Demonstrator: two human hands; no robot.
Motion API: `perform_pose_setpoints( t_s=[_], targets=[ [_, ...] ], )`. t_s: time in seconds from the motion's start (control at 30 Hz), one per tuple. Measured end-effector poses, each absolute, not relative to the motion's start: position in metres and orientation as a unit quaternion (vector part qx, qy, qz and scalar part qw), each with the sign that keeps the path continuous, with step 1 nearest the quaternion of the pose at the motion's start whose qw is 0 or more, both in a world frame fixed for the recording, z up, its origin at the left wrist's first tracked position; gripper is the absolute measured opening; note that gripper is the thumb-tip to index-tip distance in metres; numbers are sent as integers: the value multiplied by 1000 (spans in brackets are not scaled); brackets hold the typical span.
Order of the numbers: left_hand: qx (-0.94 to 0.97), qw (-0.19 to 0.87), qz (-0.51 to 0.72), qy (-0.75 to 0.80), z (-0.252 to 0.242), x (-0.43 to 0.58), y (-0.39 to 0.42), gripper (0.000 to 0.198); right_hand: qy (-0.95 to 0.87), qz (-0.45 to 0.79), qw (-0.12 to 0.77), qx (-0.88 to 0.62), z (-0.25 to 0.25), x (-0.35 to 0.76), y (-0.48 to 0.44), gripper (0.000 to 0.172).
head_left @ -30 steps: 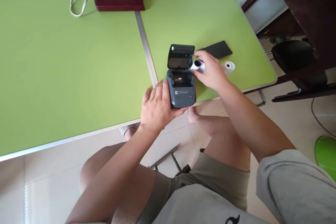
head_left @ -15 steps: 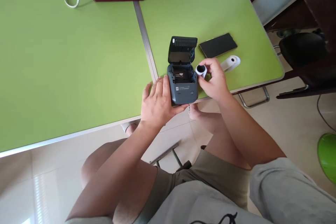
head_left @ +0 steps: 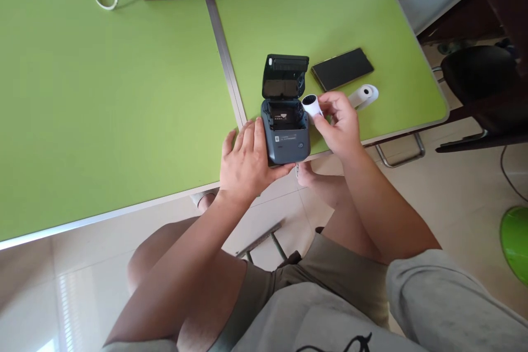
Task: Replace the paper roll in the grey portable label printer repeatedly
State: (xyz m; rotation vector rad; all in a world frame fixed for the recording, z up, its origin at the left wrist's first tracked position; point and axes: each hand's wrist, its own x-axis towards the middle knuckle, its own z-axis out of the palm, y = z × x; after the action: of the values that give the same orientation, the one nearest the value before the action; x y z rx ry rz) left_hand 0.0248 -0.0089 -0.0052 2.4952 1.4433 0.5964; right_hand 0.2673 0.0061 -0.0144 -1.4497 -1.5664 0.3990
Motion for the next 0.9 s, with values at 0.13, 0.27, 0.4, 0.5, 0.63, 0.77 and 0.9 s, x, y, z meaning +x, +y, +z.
perform_pose_setpoints(
  t_s=[0.13, 0.27, 0.4, 0.5, 0.63, 0.77, 0.9],
  targets=[
    [844, 100, 202, 487, -4, 26, -8, 114, -624, 185, 499, -572, -14, 265, 6, 30],
    [844, 98, 196, 489, -4, 26, -8, 117, -613, 184, 500, -584, -12, 266, 7, 29],
    [844, 101, 193, 489, -3, 25, -9, 115, -605, 148, 510, -594, 4, 261, 2, 23],
    [847, 106, 191, 485, -2, 25, -9, 113, -647, 148, 492, -563, 23, 251, -1, 15],
    [847, 100, 192, 486, -2, 26, -10, 112, -737, 145, 417, -511, 35, 241, 9, 12],
    [848, 95, 192, 485, -2, 26, -10, 110, -760, 146, 396, -494, 29, 243, 25, 14],
    [849, 98, 187, 484, -2, 26, -10, 107, -749, 168, 388, -510, 27, 244, 31, 6]
  ],
)
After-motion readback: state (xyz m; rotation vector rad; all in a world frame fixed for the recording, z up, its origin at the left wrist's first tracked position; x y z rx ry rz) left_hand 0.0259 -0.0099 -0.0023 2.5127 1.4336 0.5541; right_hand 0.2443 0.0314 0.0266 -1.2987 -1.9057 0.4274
